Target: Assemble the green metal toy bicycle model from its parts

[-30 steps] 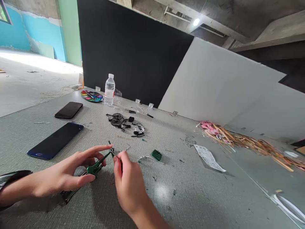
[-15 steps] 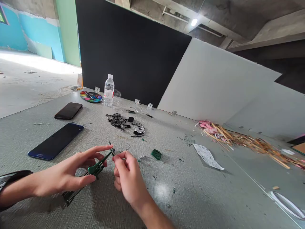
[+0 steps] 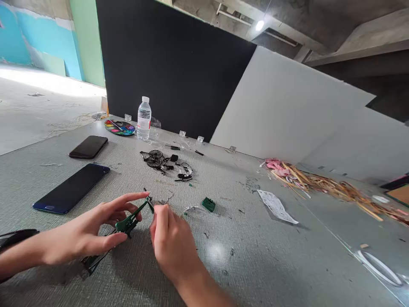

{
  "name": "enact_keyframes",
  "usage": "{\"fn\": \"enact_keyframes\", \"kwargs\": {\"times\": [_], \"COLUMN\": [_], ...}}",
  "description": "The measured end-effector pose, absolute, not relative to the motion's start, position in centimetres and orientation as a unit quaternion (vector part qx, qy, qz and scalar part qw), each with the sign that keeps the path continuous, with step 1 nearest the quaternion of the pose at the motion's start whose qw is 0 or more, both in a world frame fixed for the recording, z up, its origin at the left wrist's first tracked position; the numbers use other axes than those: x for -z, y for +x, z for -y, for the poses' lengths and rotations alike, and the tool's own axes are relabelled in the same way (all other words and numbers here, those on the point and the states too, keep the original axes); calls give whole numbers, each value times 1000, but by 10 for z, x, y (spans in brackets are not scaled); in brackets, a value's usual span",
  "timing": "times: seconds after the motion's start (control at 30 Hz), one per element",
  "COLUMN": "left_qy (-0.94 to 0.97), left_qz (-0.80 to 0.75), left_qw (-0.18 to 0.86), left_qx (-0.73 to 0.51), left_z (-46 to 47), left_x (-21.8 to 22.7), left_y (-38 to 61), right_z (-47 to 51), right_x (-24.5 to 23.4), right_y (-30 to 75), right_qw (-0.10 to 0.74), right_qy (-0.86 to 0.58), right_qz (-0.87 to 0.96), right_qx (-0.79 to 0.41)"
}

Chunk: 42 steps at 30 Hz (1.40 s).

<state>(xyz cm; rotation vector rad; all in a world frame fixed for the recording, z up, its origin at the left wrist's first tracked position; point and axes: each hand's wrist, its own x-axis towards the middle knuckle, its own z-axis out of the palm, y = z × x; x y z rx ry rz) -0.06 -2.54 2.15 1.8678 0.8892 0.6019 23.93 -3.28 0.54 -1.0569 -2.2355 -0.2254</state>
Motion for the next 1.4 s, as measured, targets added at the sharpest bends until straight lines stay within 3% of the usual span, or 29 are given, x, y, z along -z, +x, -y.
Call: {"fn": "enact_keyframes", "kwargs": {"times": [0.1, 0.23, 0.3, 0.4, 0.47, 0.63, 0.9, 1.03, 1.27, 1.4], "left_qy": [768, 774, 773, 770, 770, 773, 768, 768, 766, 757], "left_qz": [-367, -376, -373, -365, -365, -355, -374, -377, -377, -371], "left_qw": [466, 453, 455, 461, 460, 460, 455, 456, 459, 469], "left_qx": [-241, -234, -238, -247, -251, -253, -253, -246, -246, -263], "left_z": [25, 25, 26, 26, 26, 27, 25, 25, 24, 26], "left_x": [-19, -20, -22, -28, -30, -32, -22, -20, -24, -29], "left_y": [-2, -2, -1, 1, 3, 4, 0, -2, 1, 2], "right_z": [32, 31, 31, 30, 30, 34, 33, 32, 36, 33], "right_x": [-8, -11, -11, -11, -12, -17, -10, -5, -10, -16], "right_y": [241, 237, 230, 222, 219, 220, 237, 238, 230, 221], "right_qw": [310, 337, 369, 412, 411, 412, 327, 313, 318, 392], "right_qy": [-378, -417, -457, -491, -478, -485, -449, -454, -454, -506], "right_qz": [865, 844, 803, 641, 577, 702, 829, 834, 832, 707], "right_qx": [111, 12, -102, -422, -519, -321, -66, 9, -21, -300]}}
